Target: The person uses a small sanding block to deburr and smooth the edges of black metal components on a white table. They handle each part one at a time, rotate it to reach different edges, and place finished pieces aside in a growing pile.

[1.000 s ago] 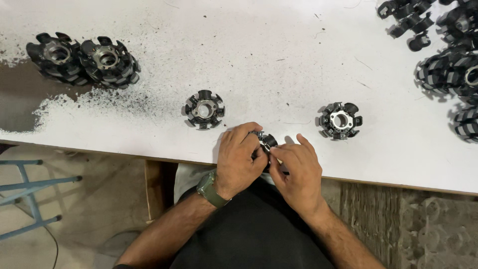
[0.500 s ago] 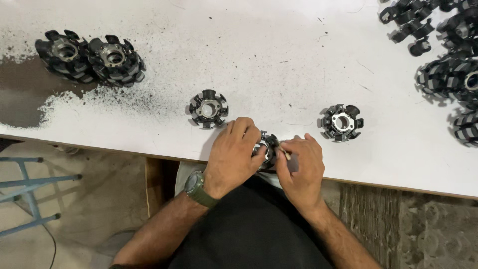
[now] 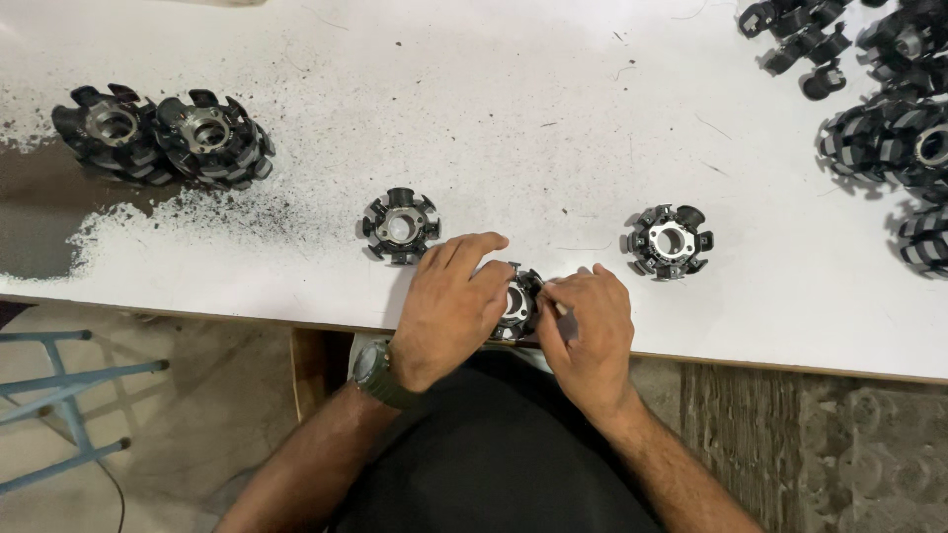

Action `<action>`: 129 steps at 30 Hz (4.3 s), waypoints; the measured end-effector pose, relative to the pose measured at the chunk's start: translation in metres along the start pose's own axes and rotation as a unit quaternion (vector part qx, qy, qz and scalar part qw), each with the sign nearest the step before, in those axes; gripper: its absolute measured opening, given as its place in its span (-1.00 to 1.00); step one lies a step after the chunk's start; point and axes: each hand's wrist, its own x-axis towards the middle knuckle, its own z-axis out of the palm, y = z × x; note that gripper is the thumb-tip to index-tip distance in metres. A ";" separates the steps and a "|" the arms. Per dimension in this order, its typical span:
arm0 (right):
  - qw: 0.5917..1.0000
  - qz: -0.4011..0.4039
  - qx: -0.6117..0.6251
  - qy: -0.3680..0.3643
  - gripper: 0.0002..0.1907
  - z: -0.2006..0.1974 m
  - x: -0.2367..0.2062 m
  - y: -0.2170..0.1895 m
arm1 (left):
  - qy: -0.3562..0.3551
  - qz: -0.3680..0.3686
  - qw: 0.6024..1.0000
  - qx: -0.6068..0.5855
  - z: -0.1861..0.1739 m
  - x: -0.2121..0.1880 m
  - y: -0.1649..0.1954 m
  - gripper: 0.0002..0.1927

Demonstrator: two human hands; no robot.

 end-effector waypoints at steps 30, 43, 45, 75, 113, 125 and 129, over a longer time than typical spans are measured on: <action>0.999 -0.036 0.009 -0.011 -0.68 -0.008 -0.001 0.001 | -0.030 -0.056 0.997 -0.047 -0.004 -0.005 0.014 -0.86; 0.998 -0.054 -0.018 -0.011 -0.64 -0.008 0.000 -0.006 | 0.033 -0.018 0.999 -0.036 0.007 -0.014 0.016 -0.84; 0.997 -0.059 -0.037 -0.015 -0.63 -0.008 0.000 -0.006 | 0.036 -0.008 0.999 -0.033 0.007 -0.014 0.017 -0.84; 0.999 -0.020 0.005 -0.035 -0.75 0.012 0.010 -0.003 | 0.022 -0.123 0.992 0.000 -0.026 -0.005 0.015 -0.87; 0.994 -0.030 0.047 -0.097 -0.79 -0.008 0.041 -0.019 | 0.121 -0.153 0.978 -0.069 -0.005 -0.005 0.018 -0.90; 0.994 -0.045 0.052 -0.087 -0.74 -0.008 0.035 -0.021 | 0.152 -0.142 0.976 -0.063 0.001 -0.008 0.015 -0.85; 0.995 -0.048 0.038 -0.082 -0.74 -0.008 0.037 -0.024 | 0.154 -0.142 0.975 -0.070 0.001 -0.009 0.017 -0.86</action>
